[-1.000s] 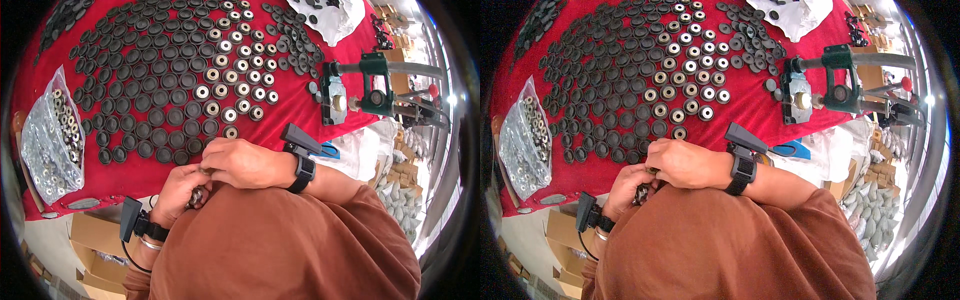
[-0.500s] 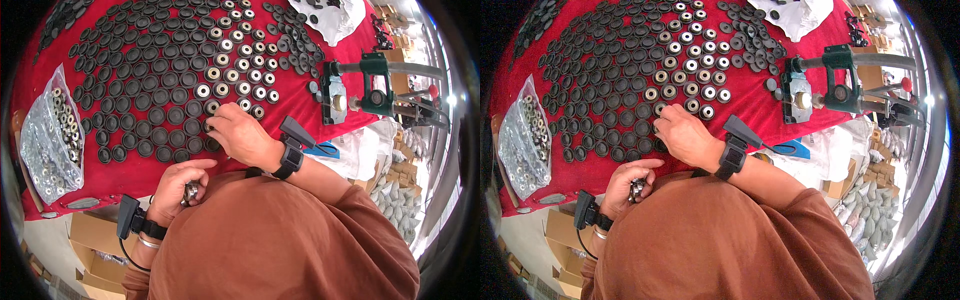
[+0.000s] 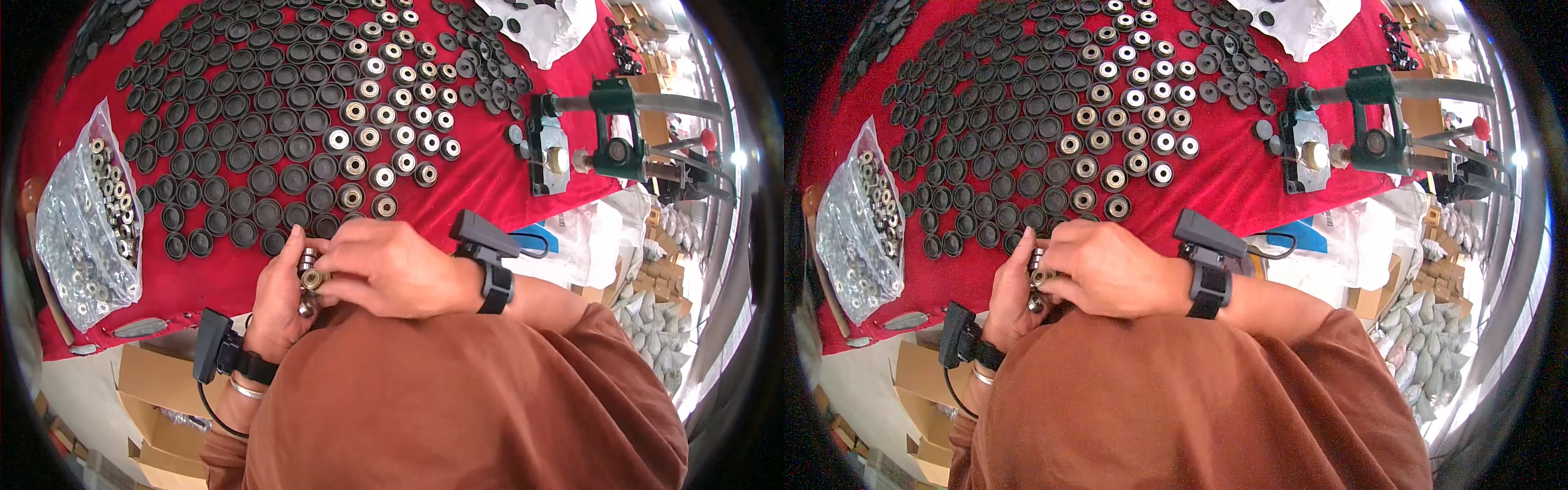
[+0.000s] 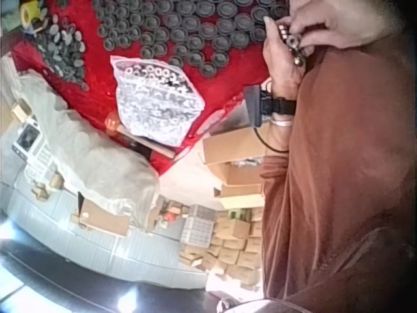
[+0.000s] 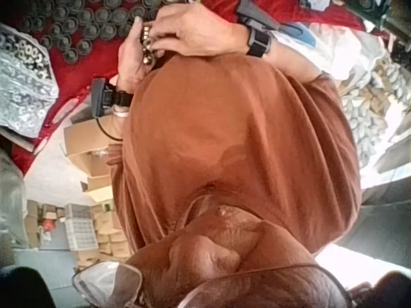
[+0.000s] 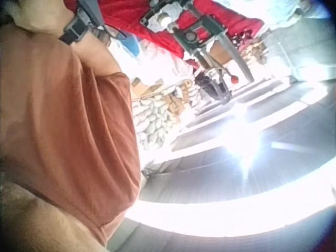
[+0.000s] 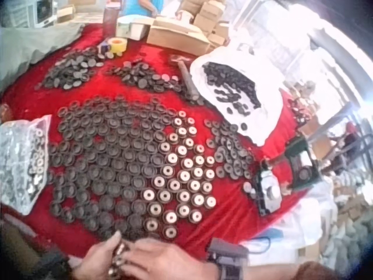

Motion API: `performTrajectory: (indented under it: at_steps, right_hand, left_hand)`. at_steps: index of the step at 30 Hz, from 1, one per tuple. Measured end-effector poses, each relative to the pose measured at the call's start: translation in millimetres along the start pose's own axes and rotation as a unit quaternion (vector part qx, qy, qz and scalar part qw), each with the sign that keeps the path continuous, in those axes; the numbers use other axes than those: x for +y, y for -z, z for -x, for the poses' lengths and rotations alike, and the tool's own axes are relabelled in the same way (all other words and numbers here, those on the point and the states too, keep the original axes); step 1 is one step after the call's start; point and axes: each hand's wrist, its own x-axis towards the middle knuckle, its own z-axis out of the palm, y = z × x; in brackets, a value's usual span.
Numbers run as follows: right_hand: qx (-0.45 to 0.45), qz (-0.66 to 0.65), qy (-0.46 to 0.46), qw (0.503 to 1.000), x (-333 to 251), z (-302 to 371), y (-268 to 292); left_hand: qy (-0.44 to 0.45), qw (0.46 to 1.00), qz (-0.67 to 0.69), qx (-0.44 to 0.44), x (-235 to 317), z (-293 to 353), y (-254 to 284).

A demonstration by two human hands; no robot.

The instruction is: The person is assembling small circular plastic components with metal inserts at a workstation.

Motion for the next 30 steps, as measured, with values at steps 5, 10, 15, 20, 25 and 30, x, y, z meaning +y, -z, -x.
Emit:
performTrajectory:
  at_steps: [5, 10, 15, 20, 25, 30]
  right_hand:
    - [0.008, 0.053, 0.020, 0.998, -2, 3, -16]
    - [0.001, -0.026, -0.119, 0.993, -14, 8, -18]
    - [0.136, -0.046, -0.182, 0.973, -1, 28, -6]
    - [0.204, 0.115, -0.133, 0.963, 29, 29, -15]
    - [0.181, 0.148, -0.064, 0.970, 47, 24, -27]
    - [0.203, 0.131, -0.031, 0.970, 54, 23, -29]
  left_hand:
    - [-0.037, 0.996, -0.060, 0.053, -5, 1, -1]
    - [-0.101, 0.964, -0.239, 0.066, -5, 13, -7]
    - [0.034, 0.981, -0.183, 0.053, 0, 21, -1]
    - [0.042, 0.984, -0.166, 0.056, -3, 23, 9]
    - [0.035, 0.981, -0.177, 0.068, -4, 22, 6]
    - [0.027, 0.989, -0.123, 0.078, -3, 24, 7]
